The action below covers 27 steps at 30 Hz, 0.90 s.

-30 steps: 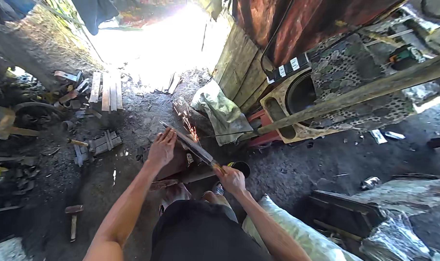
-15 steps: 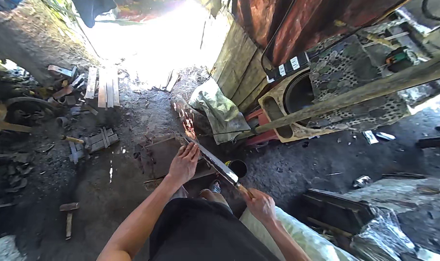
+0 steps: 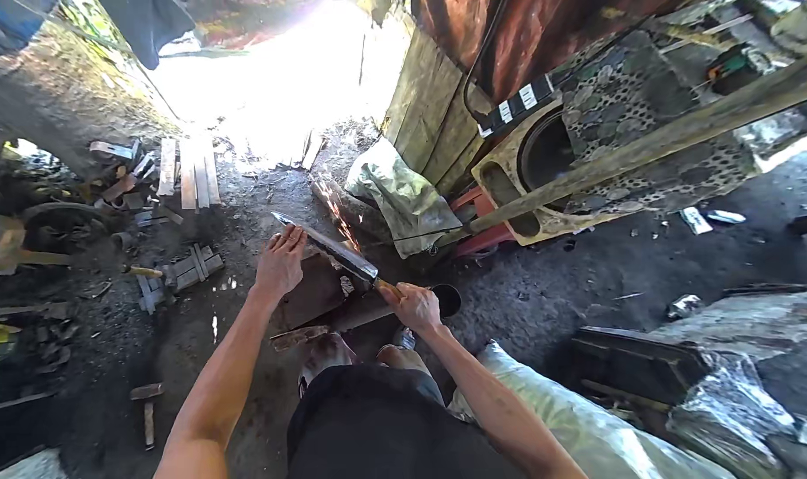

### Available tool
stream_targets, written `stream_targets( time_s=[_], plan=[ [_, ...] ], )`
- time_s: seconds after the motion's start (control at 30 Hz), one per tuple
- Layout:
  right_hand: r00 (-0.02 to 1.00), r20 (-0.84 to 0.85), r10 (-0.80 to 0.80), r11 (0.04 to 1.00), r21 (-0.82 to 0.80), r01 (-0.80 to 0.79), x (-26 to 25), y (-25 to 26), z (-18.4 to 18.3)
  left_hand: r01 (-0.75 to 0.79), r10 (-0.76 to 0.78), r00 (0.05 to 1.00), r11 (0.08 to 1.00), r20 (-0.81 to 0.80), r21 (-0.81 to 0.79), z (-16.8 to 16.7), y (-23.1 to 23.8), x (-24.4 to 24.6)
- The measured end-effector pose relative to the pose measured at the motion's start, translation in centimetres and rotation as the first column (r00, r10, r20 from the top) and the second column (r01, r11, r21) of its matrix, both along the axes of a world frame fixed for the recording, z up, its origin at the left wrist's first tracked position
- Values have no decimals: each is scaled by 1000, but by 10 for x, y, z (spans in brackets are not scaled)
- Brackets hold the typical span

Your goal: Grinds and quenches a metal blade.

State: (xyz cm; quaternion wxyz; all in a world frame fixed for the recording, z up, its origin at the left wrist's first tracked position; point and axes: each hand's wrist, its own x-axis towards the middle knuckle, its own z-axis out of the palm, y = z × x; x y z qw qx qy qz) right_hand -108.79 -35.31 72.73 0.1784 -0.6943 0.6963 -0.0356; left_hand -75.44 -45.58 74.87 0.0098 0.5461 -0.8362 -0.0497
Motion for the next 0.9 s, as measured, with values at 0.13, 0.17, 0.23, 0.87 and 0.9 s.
stream_targets(
  time_s=[0.13,0.17,0.23,0.87,0.9],
  plan=[
    [997,-21,-76,997,10,76,-51,62,6,90,-88,995,995,-54,45,-6,34,-57],
    [995,-21,-100,995,16,100,-67,82,9,131,-128,990,990,-65,54,-5,43,-74],
    [985,6,-175,983,53,174,-97,124,18,236,-228,970,967,-79,101,3,61,-106],
    [-730,171,-662,184,981,62,-309,296,-178,194,54,934,753,-353,629,-176,197,-429],
    [-772,130,-623,182,983,18,-315,291,-201,137,88,953,730,-291,670,-201,193,-444]
  ],
)
